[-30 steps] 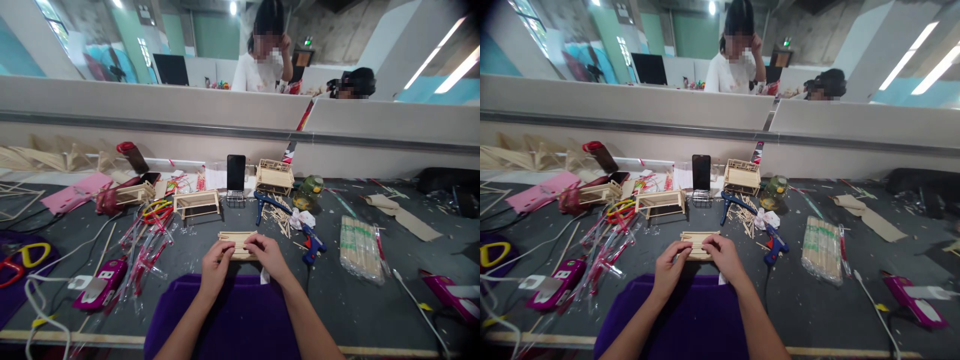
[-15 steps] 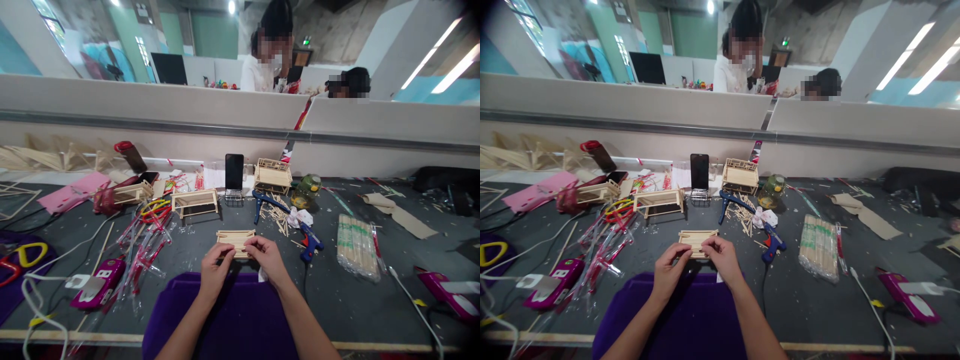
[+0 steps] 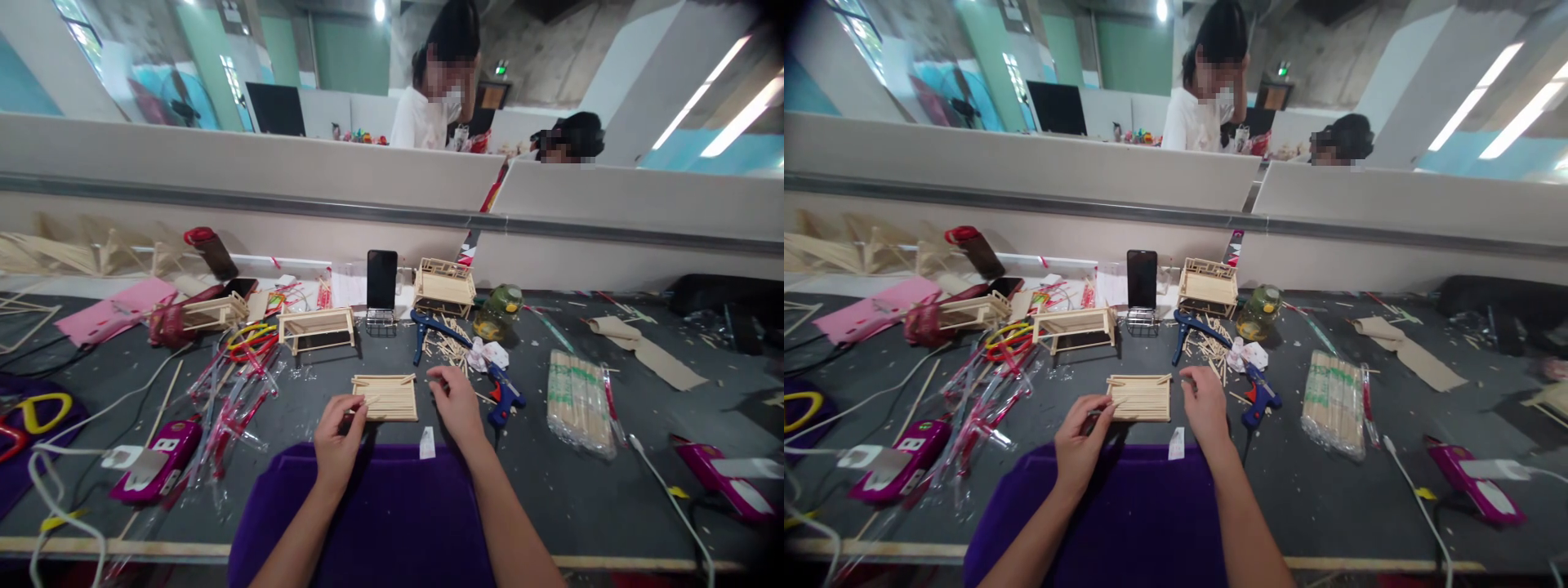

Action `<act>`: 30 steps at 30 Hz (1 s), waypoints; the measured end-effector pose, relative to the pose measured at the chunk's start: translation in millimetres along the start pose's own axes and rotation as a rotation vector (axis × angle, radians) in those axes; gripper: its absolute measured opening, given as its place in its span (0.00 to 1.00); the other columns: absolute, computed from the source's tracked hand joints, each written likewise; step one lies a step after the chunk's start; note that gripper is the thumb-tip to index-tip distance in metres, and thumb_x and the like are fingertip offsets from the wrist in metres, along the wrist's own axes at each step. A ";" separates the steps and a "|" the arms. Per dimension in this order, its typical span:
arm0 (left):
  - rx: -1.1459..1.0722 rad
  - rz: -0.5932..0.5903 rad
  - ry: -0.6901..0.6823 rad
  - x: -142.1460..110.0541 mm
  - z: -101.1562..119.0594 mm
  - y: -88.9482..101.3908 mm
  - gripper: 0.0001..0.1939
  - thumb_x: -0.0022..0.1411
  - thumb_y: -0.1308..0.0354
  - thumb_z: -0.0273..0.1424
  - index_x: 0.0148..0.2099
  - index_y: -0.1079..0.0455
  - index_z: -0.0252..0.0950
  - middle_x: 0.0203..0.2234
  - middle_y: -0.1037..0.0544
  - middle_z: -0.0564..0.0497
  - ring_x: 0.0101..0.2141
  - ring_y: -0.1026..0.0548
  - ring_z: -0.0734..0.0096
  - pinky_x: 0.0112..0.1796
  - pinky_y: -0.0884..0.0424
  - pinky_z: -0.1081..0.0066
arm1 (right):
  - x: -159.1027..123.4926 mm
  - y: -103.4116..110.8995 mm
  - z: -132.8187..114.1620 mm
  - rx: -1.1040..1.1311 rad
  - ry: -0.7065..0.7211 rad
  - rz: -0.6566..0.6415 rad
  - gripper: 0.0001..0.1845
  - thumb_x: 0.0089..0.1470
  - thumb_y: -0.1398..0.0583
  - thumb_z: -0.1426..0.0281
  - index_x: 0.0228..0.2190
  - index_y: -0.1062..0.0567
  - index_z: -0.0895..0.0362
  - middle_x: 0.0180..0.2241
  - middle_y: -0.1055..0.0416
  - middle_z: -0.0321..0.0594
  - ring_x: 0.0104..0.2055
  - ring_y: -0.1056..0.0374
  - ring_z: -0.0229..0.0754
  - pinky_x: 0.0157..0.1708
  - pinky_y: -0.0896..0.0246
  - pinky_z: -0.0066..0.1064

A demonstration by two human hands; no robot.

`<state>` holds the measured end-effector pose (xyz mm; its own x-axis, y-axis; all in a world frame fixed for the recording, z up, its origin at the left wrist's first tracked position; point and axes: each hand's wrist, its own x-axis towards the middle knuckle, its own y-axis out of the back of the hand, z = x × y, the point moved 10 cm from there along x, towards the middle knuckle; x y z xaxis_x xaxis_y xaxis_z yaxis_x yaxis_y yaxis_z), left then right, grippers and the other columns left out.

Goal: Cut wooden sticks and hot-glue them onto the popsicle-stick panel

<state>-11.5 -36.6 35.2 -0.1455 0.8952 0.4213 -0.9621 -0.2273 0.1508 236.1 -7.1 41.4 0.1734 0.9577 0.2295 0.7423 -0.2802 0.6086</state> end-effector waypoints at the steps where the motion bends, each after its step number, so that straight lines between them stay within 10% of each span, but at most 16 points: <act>1: 0.022 0.009 -0.017 -0.1 1.3 0.9 0.07 0.58 0.42 0.27 0.40 0.27 0.38 0.36 0.27 0.49 0.37 0.28 0.68 0.34 0.31 0.72 | 3.6 0.1 -0.9 -0.081 0.013 0.001 0.10 0.53 0.46 0.69 0.34 0.26 0.55 0.32 0.27 0.39 0.34 0.33 0.42 0.35 0.42 0.30; 14: 0.367 -0.100 -0.211 -5.3 22.4 -15.9 0.07 0.58 0.43 0.26 0.40 0.28 0.39 0.34 0.24 0.49 0.38 0.29 0.64 0.40 0.34 0.65 | 29.6 -52.1 15.5 -0.337 -0.028 -0.181 0.09 0.55 0.44 0.69 0.30 0.23 0.54 0.33 0.27 0.42 0.39 0.33 0.43 0.39 0.45 0.29; 30: 0.145 0.012 0.028 -1.3 -6.3 -0.4 0.10 0.59 0.44 0.31 0.44 0.29 0.39 0.37 0.24 0.48 0.39 0.27 0.65 0.42 0.32 0.65 | 15.2 -32.6 8.5 0.104 0.015 -0.132 0.10 0.49 0.44 0.69 0.33 0.24 0.55 0.31 0.25 0.37 0.31 0.32 0.40 0.33 0.40 0.30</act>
<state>-12.4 -35.3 28.9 -0.1648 0.9020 0.3991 -0.9171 -0.2891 0.2746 220.1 17.1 18.5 0.0606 0.9845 0.1644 0.8212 -0.1428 0.5524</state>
